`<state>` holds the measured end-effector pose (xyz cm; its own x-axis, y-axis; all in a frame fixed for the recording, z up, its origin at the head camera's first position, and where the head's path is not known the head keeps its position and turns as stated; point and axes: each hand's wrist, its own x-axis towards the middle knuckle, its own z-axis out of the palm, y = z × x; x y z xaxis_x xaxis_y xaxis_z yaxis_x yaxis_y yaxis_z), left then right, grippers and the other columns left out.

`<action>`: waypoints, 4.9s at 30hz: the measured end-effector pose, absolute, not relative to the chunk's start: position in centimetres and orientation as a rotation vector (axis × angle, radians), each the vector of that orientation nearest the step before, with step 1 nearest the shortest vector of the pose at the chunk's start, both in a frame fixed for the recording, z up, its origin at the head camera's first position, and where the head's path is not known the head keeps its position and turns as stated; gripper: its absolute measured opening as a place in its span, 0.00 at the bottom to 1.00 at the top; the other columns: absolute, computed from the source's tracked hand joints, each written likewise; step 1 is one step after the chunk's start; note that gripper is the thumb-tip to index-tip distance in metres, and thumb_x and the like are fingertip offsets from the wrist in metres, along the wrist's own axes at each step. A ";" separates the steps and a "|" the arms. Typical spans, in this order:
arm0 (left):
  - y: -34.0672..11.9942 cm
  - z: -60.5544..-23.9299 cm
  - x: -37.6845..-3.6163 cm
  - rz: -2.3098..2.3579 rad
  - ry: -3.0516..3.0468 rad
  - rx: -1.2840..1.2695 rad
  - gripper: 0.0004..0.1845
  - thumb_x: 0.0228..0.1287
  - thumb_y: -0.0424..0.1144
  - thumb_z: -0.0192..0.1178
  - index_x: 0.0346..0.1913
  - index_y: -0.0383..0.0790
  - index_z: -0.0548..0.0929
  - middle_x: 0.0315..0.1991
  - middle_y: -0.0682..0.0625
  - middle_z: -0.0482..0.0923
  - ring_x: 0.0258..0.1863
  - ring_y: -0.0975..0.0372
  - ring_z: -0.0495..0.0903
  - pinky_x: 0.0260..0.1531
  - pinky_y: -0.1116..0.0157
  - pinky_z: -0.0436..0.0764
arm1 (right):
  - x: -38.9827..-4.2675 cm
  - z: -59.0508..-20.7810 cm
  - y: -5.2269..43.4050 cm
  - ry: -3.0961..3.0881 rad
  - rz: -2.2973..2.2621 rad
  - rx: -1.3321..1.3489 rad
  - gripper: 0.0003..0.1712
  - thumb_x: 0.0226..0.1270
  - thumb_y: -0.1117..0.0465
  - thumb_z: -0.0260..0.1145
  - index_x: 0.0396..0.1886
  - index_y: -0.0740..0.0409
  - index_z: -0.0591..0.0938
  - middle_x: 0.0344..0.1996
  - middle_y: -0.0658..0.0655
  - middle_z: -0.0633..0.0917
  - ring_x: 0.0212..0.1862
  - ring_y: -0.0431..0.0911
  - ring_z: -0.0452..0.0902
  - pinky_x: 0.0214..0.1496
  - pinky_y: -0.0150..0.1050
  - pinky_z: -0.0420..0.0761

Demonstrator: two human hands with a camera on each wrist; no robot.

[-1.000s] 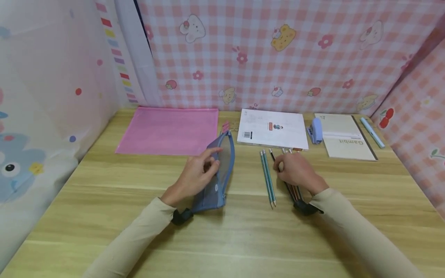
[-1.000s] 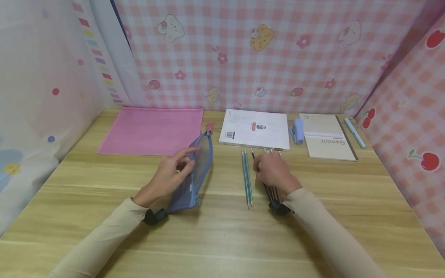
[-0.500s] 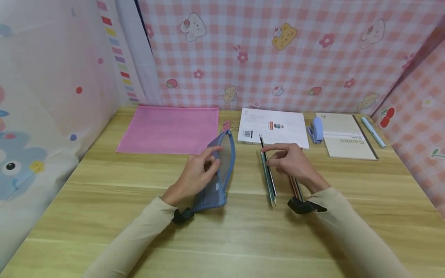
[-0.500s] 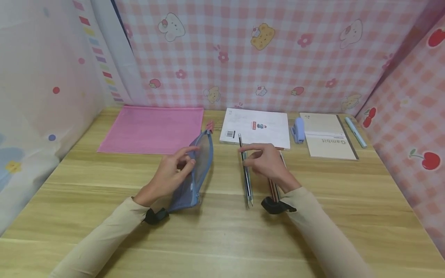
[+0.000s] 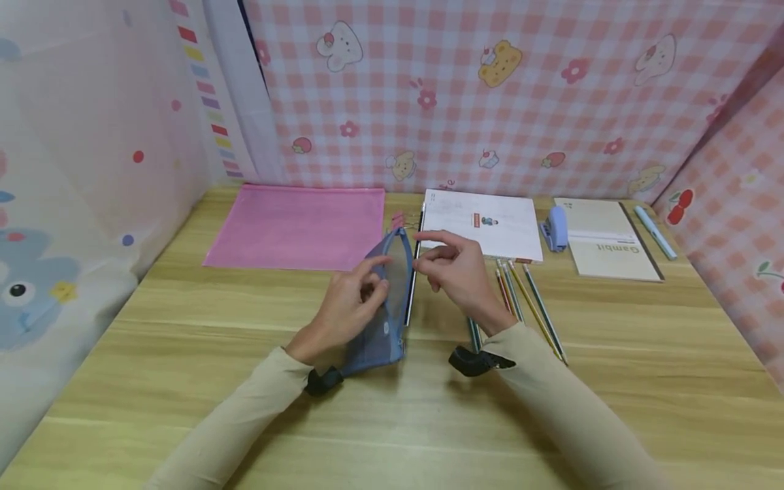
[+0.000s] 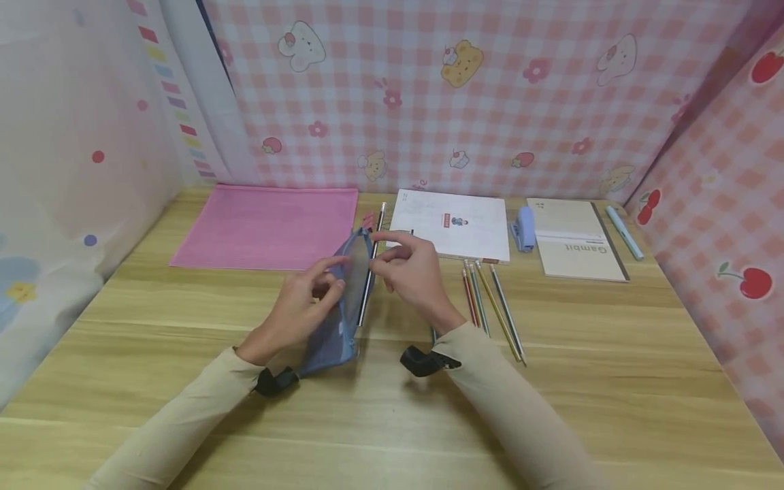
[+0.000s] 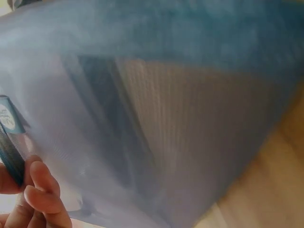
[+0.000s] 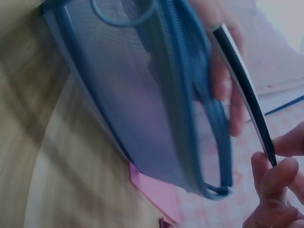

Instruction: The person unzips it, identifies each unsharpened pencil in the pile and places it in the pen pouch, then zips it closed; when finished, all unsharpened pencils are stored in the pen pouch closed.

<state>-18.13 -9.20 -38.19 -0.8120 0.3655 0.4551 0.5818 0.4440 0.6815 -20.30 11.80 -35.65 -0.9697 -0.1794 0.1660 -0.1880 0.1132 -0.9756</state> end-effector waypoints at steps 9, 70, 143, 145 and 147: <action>-8.9 -38.0 -18.3 -1.290 -2.440 -0.805 0.21 0.69 0.30 0.55 0.64 0.29 0.75 0.20 0.51 0.79 0.17 0.72 0.70 0.20 0.74 0.70 | -19.9 -36.3 9.5 -2.592 1.672 0.439 0.22 0.57 0.67 0.68 0.54 0.56 0.86 0.29 0.60 0.90 0.19 0.37 0.73 0.22 0.29 0.68; -9.6 -37.7 -18.1 -1.228 -2.517 -0.881 0.20 0.73 0.32 0.53 0.65 0.30 0.75 0.17 0.55 0.72 0.16 0.71 0.63 0.19 0.74 0.65 | -20.7 -38.1 24.3 -3.194 0.959 0.428 0.20 0.52 0.69 0.70 0.47 0.57 0.89 0.28 0.58 0.87 0.24 0.42 0.75 0.24 0.34 0.74; -9.2 -37.9 -17.7 -1.265 -2.488 -0.791 0.21 0.69 0.30 0.55 0.63 0.27 0.76 0.28 0.48 0.83 0.24 0.68 0.77 0.26 0.73 0.79 | -17.9 -35.8 28.8 -2.947 1.503 0.131 0.20 0.71 0.58 0.66 0.56 0.63 0.77 0.31 0.40 0.83 0.30 0.37 0.73 0.25 0.34 0.72; -9.2 -37.9 -17.7 -1.268 -2.491 -0.793 0.21 0.69 0.29 0.55 0.63 0.27 0.76 0.28 0.48 0.83 0.25 0.68 0.77 0.26 0.73 0.79 | -17.8 -36.4 29.9 -2.995 1.445 0.099 0.20 0.71 0.57 0.66 0.56 0.63 0.77 0.32 0.44 0.84 0.31 0.36 0.72 0.27 0.34 0.72; -9.2 -37.9 -17.7 -1.268 -2.493 -0.795 0.21 0.69 0.29 0.55 0.63 0.27 0.76 0.28 0.47 0.83 0.25 0.68 0.77 0.26 0.73 0.79 | -17.8 -37.1 30.6 -3.043 1.362 0.108 0.19 0.71 0.57 0.66 0.56 0.63 0.79 0.35 0.49 0.85 0.33 0.35 0.73 0.30 0.32 0.74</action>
<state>-17.66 -9.18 -37.93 -0.8252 0.3613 0.4342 0.5637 0.4774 0.6740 -17.78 30.64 -37.06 -0.9792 -0.1373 -0.1497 0.0201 0.6676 -0.7442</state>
